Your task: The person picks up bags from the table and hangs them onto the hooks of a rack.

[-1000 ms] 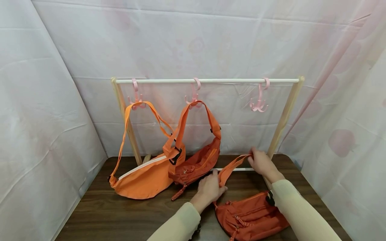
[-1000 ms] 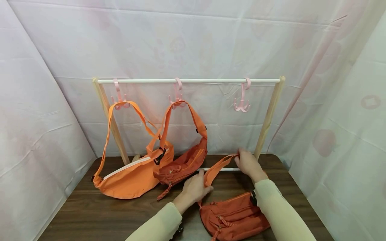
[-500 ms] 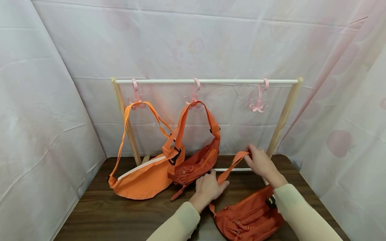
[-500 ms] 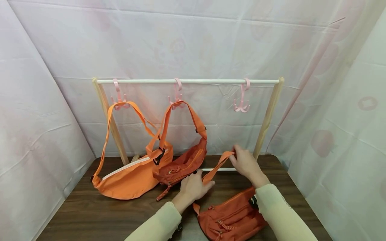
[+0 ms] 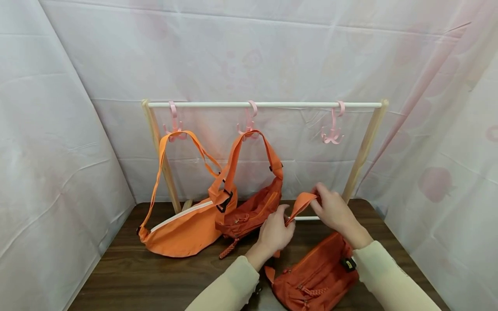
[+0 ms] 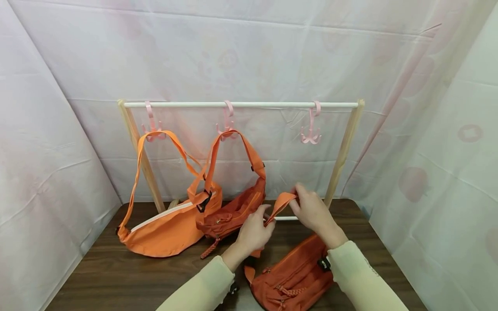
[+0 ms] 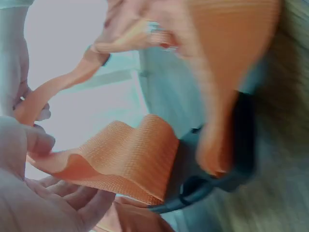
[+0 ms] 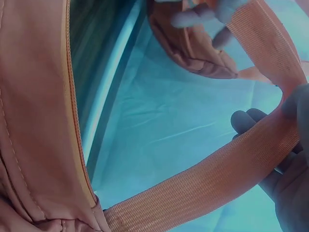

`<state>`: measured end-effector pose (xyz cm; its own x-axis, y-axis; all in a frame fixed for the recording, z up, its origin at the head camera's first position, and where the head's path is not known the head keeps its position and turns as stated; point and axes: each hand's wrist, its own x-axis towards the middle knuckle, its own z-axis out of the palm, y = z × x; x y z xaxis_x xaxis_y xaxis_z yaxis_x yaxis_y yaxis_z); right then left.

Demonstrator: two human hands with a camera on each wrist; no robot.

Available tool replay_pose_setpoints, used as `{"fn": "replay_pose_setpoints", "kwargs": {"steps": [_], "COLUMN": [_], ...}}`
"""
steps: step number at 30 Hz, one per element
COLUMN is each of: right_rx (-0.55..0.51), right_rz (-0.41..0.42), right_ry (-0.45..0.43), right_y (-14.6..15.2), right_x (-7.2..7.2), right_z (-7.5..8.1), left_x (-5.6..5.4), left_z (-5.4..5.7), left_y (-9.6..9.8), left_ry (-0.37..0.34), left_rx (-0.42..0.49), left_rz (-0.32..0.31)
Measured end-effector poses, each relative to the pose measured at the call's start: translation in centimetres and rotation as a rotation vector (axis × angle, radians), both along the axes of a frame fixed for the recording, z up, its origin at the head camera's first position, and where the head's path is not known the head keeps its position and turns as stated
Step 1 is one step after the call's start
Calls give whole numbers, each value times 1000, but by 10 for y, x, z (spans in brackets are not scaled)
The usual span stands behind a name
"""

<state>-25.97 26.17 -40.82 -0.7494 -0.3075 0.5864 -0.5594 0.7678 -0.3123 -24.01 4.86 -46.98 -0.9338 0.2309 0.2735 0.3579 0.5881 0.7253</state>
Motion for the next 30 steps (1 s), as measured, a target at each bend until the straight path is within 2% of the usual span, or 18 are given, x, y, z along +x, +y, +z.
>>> {"fn": "replay_pose_setpoints", "kwargs": {"steps": [5,9,13,19,26,30], "right_rx": [-15,-44,-88,-145,-155,-150], "right_rz": [-4,3,20,13,-30,-33], "right_ry": [19,27,44,60,49,57], "right_y": [0,2,4,8,13,16], "right_x": [6,12,18,22,27,29], "right_z": [6,12,19,30,40,43], "left_x": [3,7,12,17,21,23], "left_z": [20,33,44,58,68,73], "left_y": [-1,-3,-4,-6,-9,-11], "left_ry": [-64,-127,-135,-107,-68,-75], "left_rx": [186,265,285,301,283,279], "left_rz": [-72,-113,-136,-160,-173,-193]}}
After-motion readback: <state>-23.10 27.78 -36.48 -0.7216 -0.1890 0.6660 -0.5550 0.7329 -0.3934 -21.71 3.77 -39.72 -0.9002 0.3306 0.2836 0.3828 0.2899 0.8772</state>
